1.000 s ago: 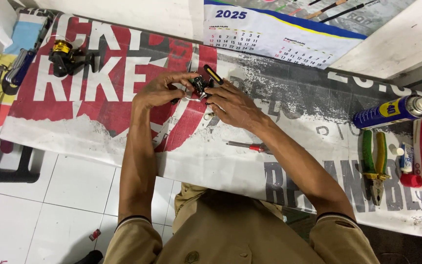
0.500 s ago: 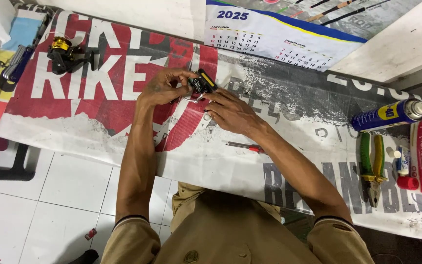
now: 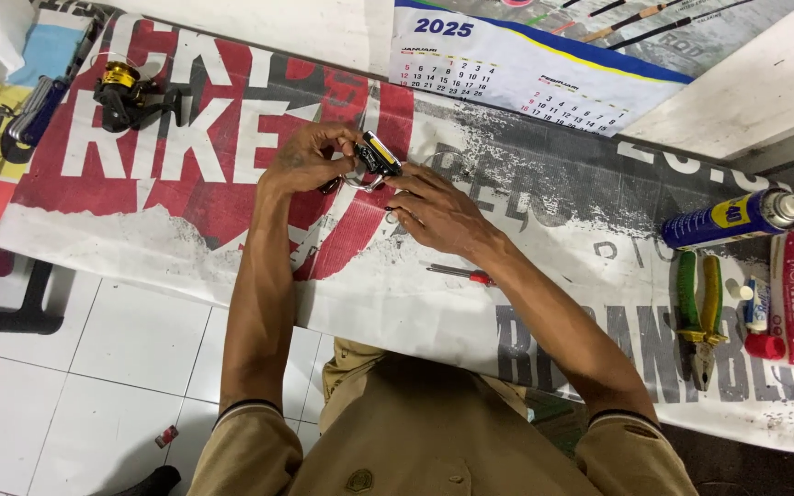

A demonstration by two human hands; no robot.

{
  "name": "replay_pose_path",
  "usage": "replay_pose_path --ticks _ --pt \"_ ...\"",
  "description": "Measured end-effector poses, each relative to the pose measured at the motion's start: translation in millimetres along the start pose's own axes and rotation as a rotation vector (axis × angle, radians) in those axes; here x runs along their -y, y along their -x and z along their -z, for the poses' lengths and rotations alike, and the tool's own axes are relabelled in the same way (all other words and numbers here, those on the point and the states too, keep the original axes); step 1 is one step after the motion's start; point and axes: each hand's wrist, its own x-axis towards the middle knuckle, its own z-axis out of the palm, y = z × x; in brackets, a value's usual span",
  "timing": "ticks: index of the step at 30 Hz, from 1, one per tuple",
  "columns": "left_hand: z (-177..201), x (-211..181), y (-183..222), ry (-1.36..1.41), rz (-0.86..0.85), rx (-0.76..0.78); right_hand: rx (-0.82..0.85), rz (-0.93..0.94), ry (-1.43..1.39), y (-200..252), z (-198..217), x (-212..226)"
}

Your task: Assembling the internal components of a fishing reel, including gears and small mechanical parts, on a workbench.

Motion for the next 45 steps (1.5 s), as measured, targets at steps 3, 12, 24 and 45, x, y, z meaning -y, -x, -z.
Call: replay_pose_path --ticks 3,12,24,45 --pt "2.6 -19.4 1.6 0.021 0.005 -0.031 0.024 -0.083 -0.069 -5.1 21.9 15.7" --pt "-4.0 -21.9 -7.1 0.337 -0.288 -0.56 -0.022 -0.59 -0.829 -7.1 57.9 50.9" --pt "-134.2 -134.3 27.1 0.84 -0.317 -0.52 -0.407 -0.418 -0.988 -6.5 38.4 62.7" --pt "-163.1 -123.0 50.3 0.303 -0.24 -0.469 -0.668 -0.549 -0.927 26.4 73.2 62.7"
